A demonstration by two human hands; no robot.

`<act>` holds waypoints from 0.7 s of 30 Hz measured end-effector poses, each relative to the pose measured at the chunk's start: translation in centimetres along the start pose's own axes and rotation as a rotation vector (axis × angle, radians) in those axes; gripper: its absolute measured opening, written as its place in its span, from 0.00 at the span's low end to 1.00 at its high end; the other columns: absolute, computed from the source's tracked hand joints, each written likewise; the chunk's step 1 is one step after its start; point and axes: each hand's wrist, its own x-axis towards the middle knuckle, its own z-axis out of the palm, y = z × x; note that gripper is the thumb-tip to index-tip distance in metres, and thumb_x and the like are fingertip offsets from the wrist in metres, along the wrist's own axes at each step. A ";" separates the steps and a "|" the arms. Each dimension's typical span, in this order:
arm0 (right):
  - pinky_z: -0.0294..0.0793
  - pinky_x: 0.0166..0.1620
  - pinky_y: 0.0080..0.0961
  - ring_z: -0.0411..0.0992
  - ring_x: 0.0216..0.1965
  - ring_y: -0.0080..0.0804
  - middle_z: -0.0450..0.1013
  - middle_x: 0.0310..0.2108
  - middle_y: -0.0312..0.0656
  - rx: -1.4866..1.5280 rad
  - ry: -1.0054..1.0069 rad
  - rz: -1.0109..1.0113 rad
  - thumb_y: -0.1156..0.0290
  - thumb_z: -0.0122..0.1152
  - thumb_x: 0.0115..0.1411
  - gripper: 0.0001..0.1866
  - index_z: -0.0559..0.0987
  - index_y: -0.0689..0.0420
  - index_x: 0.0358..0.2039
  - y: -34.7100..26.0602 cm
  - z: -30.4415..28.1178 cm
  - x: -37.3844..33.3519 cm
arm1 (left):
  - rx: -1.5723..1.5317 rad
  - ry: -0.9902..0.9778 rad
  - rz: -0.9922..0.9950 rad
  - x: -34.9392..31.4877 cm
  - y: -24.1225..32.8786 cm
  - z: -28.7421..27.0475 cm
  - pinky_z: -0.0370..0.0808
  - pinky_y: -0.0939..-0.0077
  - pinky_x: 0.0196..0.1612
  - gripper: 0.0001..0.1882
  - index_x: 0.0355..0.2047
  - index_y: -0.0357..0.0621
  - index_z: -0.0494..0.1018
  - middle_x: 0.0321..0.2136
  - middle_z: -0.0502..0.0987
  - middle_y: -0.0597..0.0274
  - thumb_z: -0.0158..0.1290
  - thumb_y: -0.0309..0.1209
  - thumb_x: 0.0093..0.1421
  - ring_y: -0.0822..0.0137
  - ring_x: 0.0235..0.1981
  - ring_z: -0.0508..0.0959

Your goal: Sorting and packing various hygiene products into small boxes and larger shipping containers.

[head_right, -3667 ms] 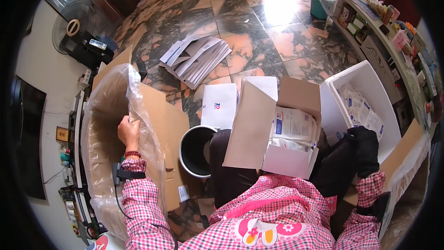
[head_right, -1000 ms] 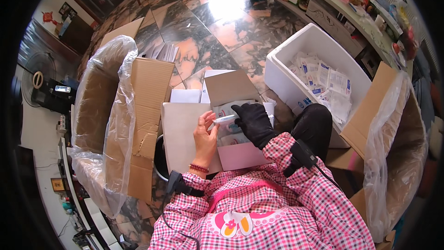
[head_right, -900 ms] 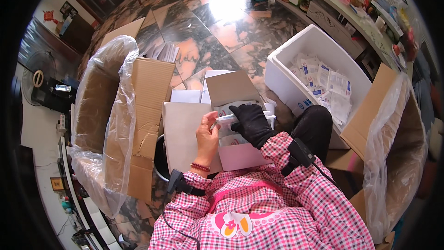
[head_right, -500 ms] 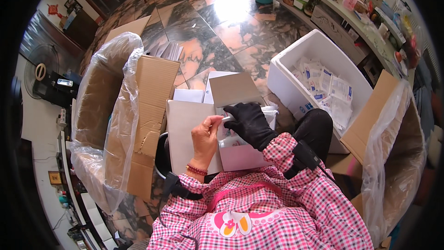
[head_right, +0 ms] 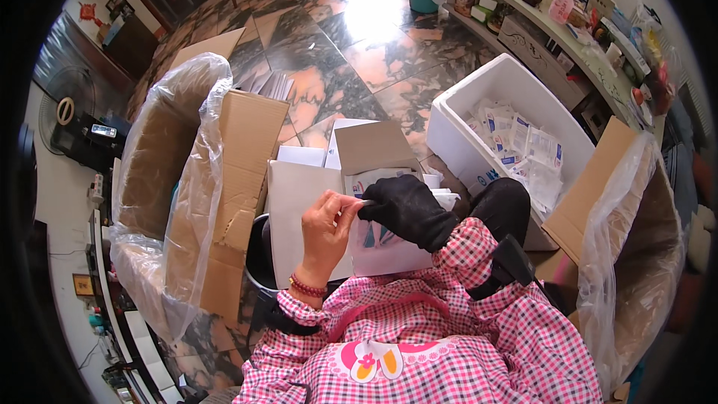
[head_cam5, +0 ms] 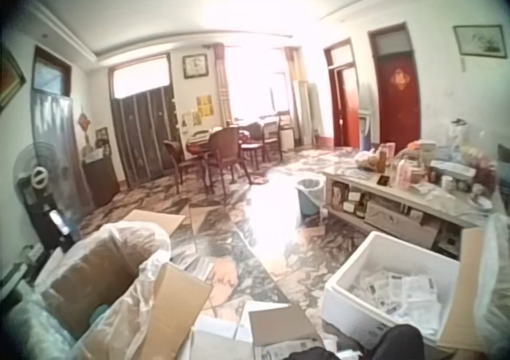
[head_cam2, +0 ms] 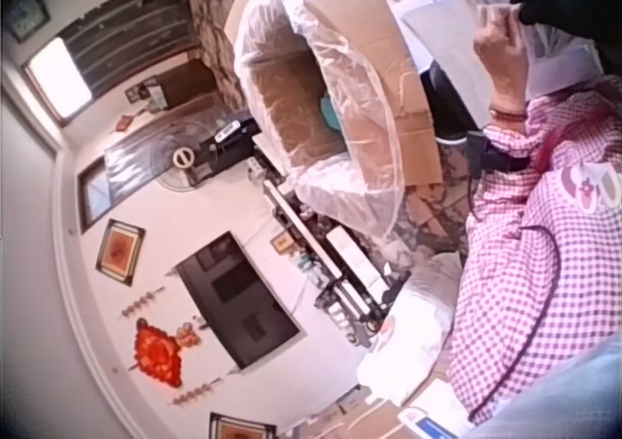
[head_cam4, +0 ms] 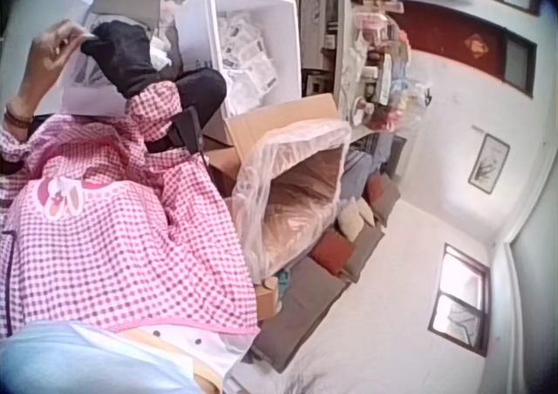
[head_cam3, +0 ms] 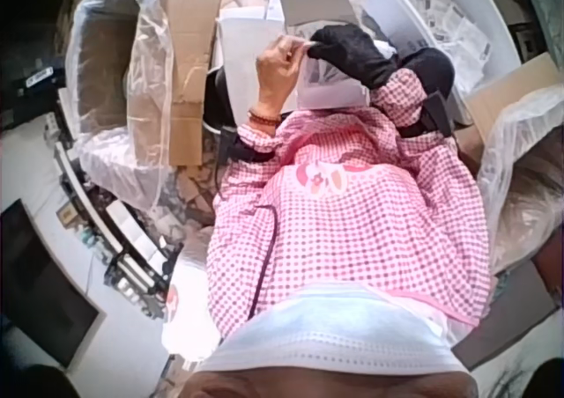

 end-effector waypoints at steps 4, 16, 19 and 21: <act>0.72 0.33 0.41 0.75 0.30 0.50 0.76 0.27 0.47 -0.061 -0.013 0.001 0.60 0.66 0.55 0.11 0.81 0.56 0.29 -0.6 -0.6 -0.6 | 0.023 -0.025 0.101 -0.1 0.2 0.4 0.75 0.65 0.30 0.05 0.31 0.41 0.75 0.26 0.75 0.56 0.57 0.29 0.61 0.53 0.27 0.78; 0.68 0.31 0.38 0.72 0.24 0.42 0.72 0.22 0.41 -0.387 0.117 -0.245 0.65 0.61 0.53 0.06 0.78 0.52 0.24 -2.8 -0.3 -2.5 | -0.173 -0.051 -0.138 -0.3 1.8 1.7 0.68 0.69 0.26 0.10 0.24 0.36 0.71 0.19 0.72 0.55 0.54 0.27 0.62 0.58 0.21 0.73; 0.67 0.29 0.37 0.70 0.24 0.38 0.69 0.19 0.40 -0.488 0.071 -0.336 0.67 0.63 0.50 0.05 0.77 0.52 0.23 -3.5 -0.3 -3.1 | -0.372 -0.072 -0.427 -0.5 0.1 3.3 0.67 0.71 0.24 0.12 0.23 0.36 0.72 0.16 0.73 0.56 0.52 0.28 0.63 0.64 0.18 0.72; 0.66 0.29 0.37 0.70 0.24 0.37 0.69 0.19 0.40 -0.502 0.096 -0.285 0.68 0.64 0.49 0.04 0.77 0.51 0.23 -3.5 0.2 -3.7 | -0.308 -0.062 -0.453 -0.5 -1.8 4.1 0.66 0.71 0.24 0.13 0.22 0.38 0.74 0.15 0.73 0.57 0.52 0.31 0.62 0.69 0.17 0.71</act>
